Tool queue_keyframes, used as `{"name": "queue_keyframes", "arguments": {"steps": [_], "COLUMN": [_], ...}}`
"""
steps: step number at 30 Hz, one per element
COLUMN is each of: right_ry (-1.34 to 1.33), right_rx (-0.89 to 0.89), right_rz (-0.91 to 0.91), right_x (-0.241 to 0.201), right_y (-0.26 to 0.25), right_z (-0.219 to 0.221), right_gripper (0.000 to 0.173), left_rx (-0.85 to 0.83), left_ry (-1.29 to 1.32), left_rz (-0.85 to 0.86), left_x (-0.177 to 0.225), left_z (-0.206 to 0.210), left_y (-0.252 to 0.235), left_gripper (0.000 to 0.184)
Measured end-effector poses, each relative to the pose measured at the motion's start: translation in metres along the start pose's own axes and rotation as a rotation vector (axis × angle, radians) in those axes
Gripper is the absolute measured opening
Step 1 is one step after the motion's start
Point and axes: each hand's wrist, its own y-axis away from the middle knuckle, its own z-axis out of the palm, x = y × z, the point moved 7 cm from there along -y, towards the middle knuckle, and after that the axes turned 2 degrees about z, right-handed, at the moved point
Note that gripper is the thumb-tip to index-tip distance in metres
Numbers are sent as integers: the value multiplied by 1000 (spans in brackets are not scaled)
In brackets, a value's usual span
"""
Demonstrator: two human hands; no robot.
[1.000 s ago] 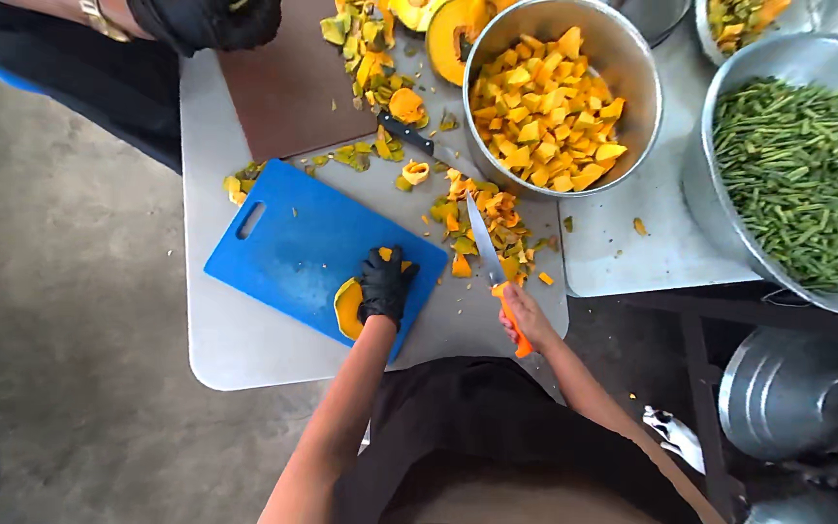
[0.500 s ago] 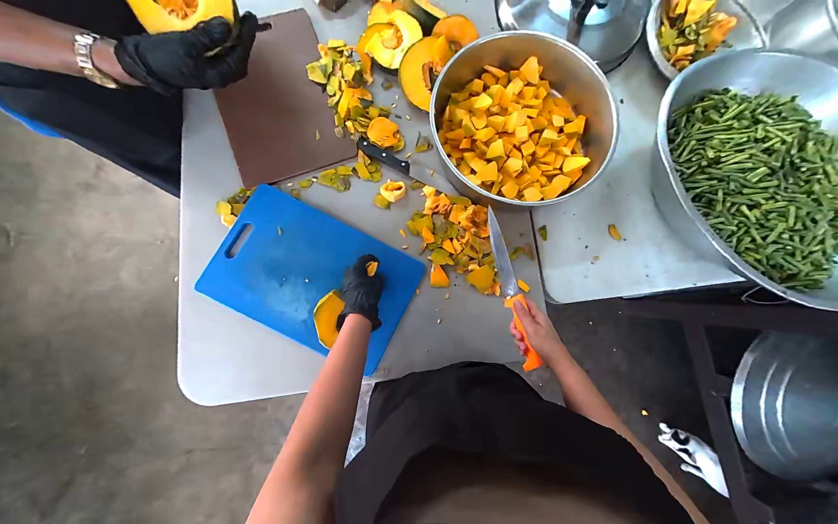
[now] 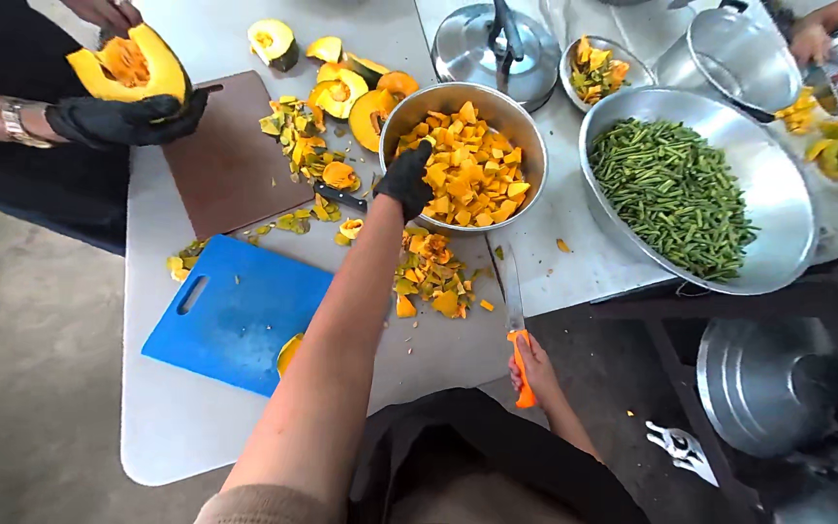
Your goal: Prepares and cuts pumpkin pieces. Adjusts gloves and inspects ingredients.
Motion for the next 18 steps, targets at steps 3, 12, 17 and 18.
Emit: {"name": "queue_keyframes", "arguments": {"steps": [3,12,17,18], "right_ry": [-31,135,263,297], "right_rx": [22,-63,-144,-162], "right_rz": [21,-11,-56,-71], "right_x": [10,-14,-32,-34], "right_y": [-1,-23,-29,-31], "right_z": [-2,29,52,58], "right_gripper": [37,34,35,35], "left_rx": [145,414,739,771], "left_ry": [418,34,-298,-324], "left_rz": [-107,-11,-246,-291], "left_x": [-25,-134,-206,-220], "left_z": [-8,-78,-123,-123], "left_y": [6,132,263,282], "left_gripper": [41,45,48,49]}}
